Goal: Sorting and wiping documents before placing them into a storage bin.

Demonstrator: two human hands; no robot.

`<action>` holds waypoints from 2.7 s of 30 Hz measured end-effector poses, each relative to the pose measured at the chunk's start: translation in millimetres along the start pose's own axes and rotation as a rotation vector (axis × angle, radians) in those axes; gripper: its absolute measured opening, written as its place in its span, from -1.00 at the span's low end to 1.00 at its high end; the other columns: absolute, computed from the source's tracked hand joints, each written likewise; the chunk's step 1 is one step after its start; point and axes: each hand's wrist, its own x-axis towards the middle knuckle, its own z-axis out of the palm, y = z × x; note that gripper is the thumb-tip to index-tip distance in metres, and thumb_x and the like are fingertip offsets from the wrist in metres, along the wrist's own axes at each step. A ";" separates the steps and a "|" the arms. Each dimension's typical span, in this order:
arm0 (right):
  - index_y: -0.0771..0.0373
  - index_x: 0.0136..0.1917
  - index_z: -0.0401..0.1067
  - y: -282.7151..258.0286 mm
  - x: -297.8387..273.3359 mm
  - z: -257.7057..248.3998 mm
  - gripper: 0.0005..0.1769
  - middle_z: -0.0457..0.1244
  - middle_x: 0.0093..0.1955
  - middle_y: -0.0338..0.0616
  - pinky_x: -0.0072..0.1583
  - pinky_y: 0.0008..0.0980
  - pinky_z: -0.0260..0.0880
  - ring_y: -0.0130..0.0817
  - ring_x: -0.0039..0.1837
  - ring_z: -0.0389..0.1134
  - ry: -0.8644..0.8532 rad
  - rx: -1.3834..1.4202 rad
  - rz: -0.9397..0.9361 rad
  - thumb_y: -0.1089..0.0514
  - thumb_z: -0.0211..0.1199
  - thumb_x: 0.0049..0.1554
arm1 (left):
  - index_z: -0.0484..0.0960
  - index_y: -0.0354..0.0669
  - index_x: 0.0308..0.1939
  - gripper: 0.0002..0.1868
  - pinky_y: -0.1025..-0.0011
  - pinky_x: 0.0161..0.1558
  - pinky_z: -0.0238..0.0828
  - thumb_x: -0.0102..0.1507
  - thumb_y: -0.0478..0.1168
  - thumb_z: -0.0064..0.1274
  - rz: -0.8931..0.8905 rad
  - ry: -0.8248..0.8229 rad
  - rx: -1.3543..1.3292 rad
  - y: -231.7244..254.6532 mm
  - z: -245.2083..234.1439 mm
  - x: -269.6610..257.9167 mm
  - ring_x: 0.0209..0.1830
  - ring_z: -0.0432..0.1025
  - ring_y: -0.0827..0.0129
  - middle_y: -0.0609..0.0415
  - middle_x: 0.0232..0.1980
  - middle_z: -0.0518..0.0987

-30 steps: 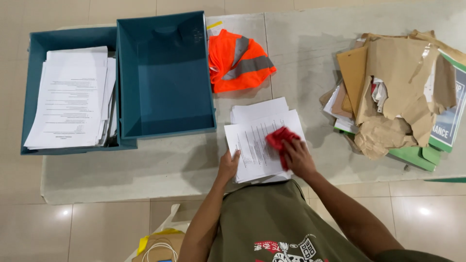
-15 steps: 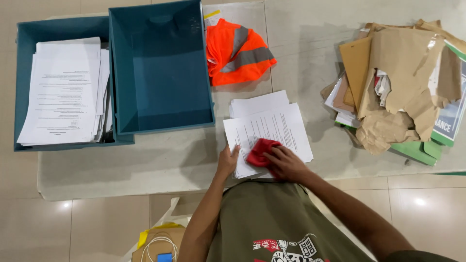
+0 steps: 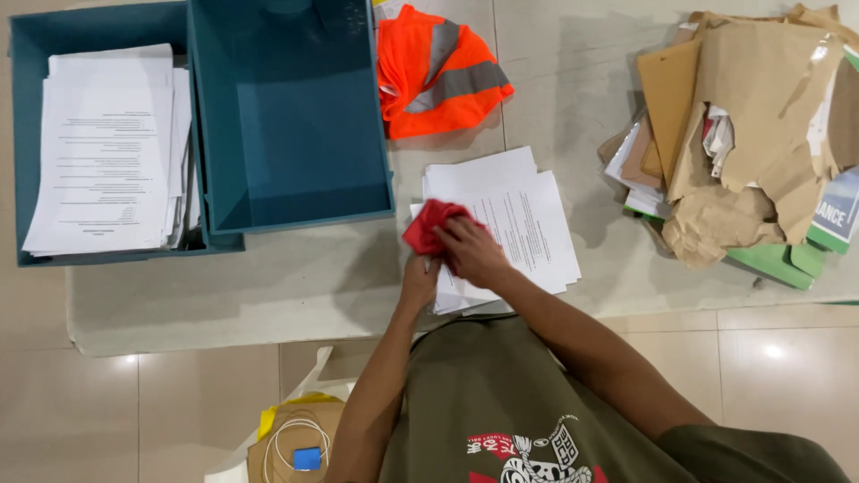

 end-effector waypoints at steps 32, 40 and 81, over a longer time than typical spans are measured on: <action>0.25 0.60 0.14 103.8 -5.4 -10.9 -0.22 0.03 0.55 0.29 0.42 0.16 0.05 0.25 0.58 -0.05 0.237 -0.165 0.604 0.06 0.20 0.16 | 0.52 -0.29 0.19 -0.49 0.07 0.03 0.45 0.41 0.08 -0.06 -0.139 -0.044 -0.010 7.6 -0.8 0.8 0.03 0.55 -0.21 -0.34 -0.01 0.65; 0.10 0.58 0.19 3.5 6.4 12.3 -0.17 0.04 0.58 0.13 0.50 0.16 -0.03 0.18 0.62 -0.05 0.046 -0.046 0.133 0.05 0.30 0.07 | 0.57 -0.28 0.11 -0.52 0.08 0.00 0.46 0.40 0.08 -0.05 -0.162 -0.050 -0.026 4.1 1.2 -0.1 0.02 0.57 -0.20 -0.33 -0.04 0.68; 0.10 0.61 0.24 63.1 -112.5 -1.5 -0.25 0.06 0.59 0.23 0.57 0.23 -0.10 0.24 0.66 -0.05 0.225 0.052 0.483 0.17 0.22 0.15 | 0.57 -0.40 -0.01 -0.54 0.14 -0.30 0.52 0.43 0.03 -0.06 -0.187 -0.016 0.071 51.9 -10.4 -2.7 -0.37 0.62 0.01 -0.29 -0.29 0.67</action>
